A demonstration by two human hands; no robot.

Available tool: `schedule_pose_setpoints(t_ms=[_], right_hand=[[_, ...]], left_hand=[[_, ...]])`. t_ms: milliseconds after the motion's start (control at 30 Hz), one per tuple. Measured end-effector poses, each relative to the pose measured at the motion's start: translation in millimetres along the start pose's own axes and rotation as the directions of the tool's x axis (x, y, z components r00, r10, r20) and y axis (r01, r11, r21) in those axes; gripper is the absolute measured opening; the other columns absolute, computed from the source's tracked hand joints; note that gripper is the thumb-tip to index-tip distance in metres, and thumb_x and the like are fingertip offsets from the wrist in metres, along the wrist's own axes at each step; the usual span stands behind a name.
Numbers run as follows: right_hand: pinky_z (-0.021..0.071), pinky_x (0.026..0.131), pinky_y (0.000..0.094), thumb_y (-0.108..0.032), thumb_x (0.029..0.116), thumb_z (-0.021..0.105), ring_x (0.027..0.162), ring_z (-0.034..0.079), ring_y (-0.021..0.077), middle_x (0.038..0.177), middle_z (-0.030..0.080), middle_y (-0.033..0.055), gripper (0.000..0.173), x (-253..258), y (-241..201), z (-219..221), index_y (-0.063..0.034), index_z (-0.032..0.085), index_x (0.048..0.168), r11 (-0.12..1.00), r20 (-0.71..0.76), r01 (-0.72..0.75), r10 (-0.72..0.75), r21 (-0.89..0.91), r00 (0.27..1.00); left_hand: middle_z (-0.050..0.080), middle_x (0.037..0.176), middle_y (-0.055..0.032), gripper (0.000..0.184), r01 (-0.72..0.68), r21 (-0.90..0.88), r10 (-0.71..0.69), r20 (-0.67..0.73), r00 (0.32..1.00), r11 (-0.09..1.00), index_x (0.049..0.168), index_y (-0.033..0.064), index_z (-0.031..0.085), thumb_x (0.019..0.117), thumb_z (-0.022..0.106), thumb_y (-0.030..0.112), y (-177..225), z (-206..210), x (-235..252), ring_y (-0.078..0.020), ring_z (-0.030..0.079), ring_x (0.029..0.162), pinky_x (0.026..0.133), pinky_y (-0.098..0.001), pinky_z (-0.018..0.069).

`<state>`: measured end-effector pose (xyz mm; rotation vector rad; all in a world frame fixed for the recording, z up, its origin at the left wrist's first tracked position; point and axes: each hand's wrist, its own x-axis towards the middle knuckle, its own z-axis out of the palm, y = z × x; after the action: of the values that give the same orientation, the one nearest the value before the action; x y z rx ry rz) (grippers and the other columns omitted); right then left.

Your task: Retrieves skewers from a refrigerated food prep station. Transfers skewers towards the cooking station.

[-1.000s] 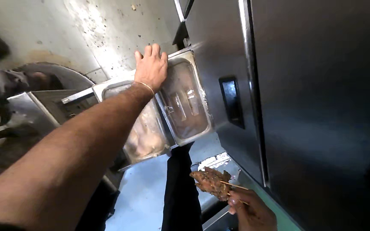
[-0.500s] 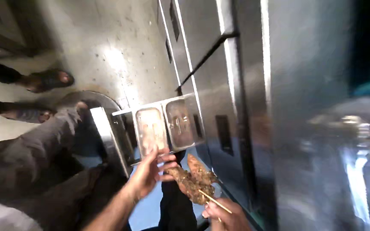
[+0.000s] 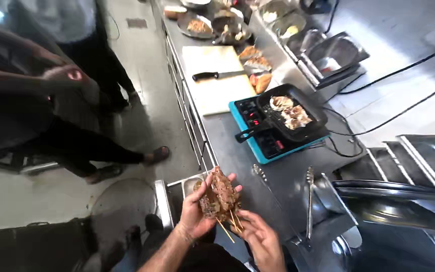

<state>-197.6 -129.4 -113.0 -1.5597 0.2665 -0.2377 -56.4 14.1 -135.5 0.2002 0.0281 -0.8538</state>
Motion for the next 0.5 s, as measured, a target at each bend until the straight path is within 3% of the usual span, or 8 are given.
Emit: schedule_pose_setpoints(t_ms=[67, 133, 233, 300, 400, 500], right_hand=[[0.0656, 0.082, 0.0464, -0.012, 0.1034, 0.047, 0.098, 0.074, 0.0297, 0.117, 0.07, 0.0193, 0.035, 3.3, -13.3, -13.8, 0.0092, 0.058, 0.129, 0.983, 0.004, -0.138, 0.139, 0.124, 0.99], [0.0662, 0.078, 0.0454, -0.02, 0.1057, 0.051, 0.092, 0.075, 0.0296, 0.105, 0.073, 0.0179, 0.032, 8.8, -27.3, -21.7, 0.007, 0.06, 0.121, 0.945, 0.028, -0.278, 0.277, 0.171, 0.96], [0.0674, 0.073, 0.0425, -0.023, 0.0974, 0.069, 0.084, 0.077, 0.0275, 0.098, 0.075, 0.0144, 0.034, 14.1, -32.9, -25.2, 0.0043, 0.063, 0.117, 0.916, 0.048, -0.393, 0.39, 0.075, 0.919], [0.0674, 0.069, 0.0384, -0.019, 0.0944, 0.073, 0.079, 0.077, 0.0241, 0.095, 0.077, 0.0114, 0.032, 16.0, -28.6, -22.5, 0.003, 0.063, 0.116, 0.914, 0.017, -0.406, 0.407, -0.007, 0.913], [0.0667, 0.066, 0.0331, -0.013, 0.0994, 0.065, 0.073, 0.076, 0.0197, 0.089, 0.076, 0.0098, 0.019, 18.2, -27.6, -22.6, 0.0028, 0.065, 0.109, 0.895, -0.016, -0.442, 0.442, -0.059, 0.897], [0.066, 0.067, 0.0339, -0.012, 0.1055, 0.055, 0.073, 0.076, 0.0204, 0.087, 0.075, 0.0112, 0.021, 18.2, -31.0, -30.2, 0.0047, 0.065, 0.112, 0.87, -0.049, -0.493, 0.493, 0.0, 0.869]], left_hand=[[0.043, 0.157, -0.0226, 0.057, 0.02, 0.06, -0.023, 0.054, 0.998, 0.998, 0.158, 0.0236, 0.039, 0.1026, 0.045, 0.035, -6.6, 12.2, 0.7, -0.0428, 0.048, 0.139, 0.109, -0.0563, 0.046], [0.041, 0.158, -0.0216, 0.061, 0.039, 0.089, -0.047, 0.086, 0.995, 0.995, 0.16, 0.0263, 0.035, 0.0996, 0.044, 0.033, -12.2, 17.1, 4.0, -0.0422, 0.048, 0.139, 0.108, -0.0567, 0.0462], [0.039, 0.16, -0.0205, 0.065, 0.072, 0.095, -0.084, 0.132, 0.988, 0.993, 0.16, 0.0285, 0.034, 0.0971, 0.048, 0.034, -17.6, 14.2, 9.5, -0.042, 0.047, 0.14, 0.108, -0.0573, 0.0457], [0.04, 0.159, -0.0213, 0.064, 0.086, 0.11, -0.1, 0.126, 0.987, 0.99, 0.16, 0.0275, 0.036, 0.0982, 0.049, 0.038, -21.7, 12.0, 13.1, -0.0427, 0.048, 0.138, 0.107, -0.0572, 0.0467], [0.043, 0.157, -0.0226, 0.064, 0.119, 0.115, -0.132, 0.109, 0.985, 0.986, 0.158, 0.027, 0.039, 0.0973, 0.054, 0.041, -29.6, 6.6, 23.6, -0.0437, 0.05, 0.136, 0.105, -0.0566, 0.0488], [0.053, 0.149, -0.0213, 0.062, 0.144, 0.119, -0.153, 0.068, 0.986, 0.982, 0.154, 0.0261, 0.045, 0.0957, 0.064, 0.036, -43.5, 6.4, 41.8, -0.0405, 0.058, 0.131, 0.101, -0.053, 0.0535]])
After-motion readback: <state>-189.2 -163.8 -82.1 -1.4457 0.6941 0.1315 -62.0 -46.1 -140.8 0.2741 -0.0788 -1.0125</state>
